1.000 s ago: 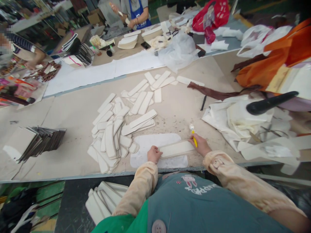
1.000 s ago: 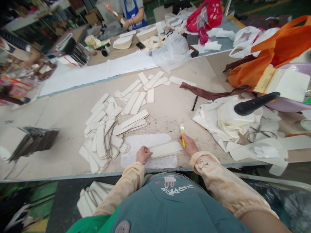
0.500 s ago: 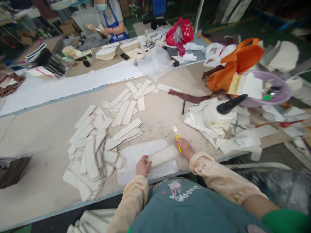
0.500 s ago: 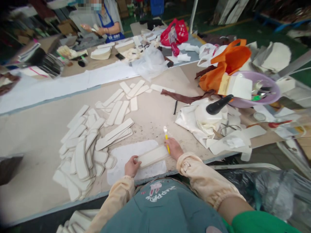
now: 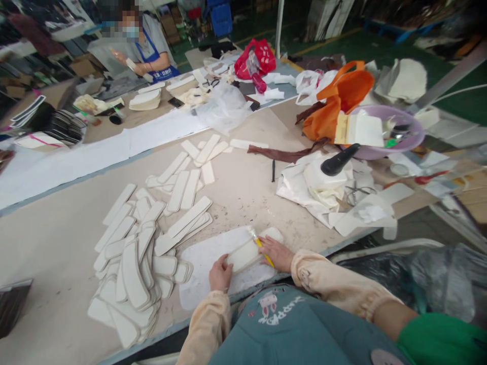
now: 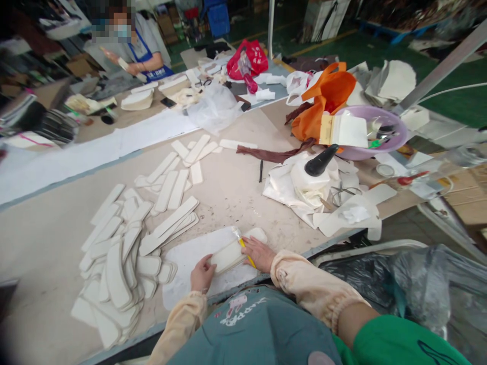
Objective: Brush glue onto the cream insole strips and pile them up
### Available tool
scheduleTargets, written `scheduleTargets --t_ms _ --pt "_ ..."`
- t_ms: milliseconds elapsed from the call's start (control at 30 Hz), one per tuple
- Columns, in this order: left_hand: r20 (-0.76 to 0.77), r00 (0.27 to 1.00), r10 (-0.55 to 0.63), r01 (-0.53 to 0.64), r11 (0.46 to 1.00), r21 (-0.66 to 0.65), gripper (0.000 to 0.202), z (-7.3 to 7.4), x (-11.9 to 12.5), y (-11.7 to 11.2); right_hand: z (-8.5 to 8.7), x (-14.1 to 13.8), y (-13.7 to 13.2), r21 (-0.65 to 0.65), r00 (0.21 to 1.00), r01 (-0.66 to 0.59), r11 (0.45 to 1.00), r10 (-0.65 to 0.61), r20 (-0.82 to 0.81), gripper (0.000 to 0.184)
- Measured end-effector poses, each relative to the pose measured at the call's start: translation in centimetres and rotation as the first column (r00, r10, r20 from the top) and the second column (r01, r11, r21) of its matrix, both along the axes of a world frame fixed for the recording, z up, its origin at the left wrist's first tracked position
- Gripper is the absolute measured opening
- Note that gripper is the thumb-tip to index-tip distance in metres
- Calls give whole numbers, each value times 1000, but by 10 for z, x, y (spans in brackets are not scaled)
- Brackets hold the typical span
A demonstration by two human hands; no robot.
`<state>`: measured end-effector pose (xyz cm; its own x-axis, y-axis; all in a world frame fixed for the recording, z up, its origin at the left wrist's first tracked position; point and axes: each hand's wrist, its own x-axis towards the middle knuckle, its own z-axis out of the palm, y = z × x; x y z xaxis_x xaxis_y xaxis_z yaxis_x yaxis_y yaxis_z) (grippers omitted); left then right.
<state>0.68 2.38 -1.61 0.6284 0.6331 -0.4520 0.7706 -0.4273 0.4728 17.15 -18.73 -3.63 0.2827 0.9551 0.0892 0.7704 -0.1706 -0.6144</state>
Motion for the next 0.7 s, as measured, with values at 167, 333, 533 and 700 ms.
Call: scheduleTargets --t_ms 167,333,533,700 --pt "7 1000 -25 25 999 32 35 1 1 -2 0 19 -29 54 943 318 946 -322 81 21" --pt "10 999 -36 35 996 78 33 8 4 -6 3 32 -36 53 830 555 830 -556 29 18" --pt "73 997 -10 2 994 112 29 10 5 -10 -2 37 -27 41 819 574 818 -574 -17 17" --pt "88 993 78 -83 995 58 20 5 3 -10 1 34 -25 56 794 608 792 -603 -80 18"
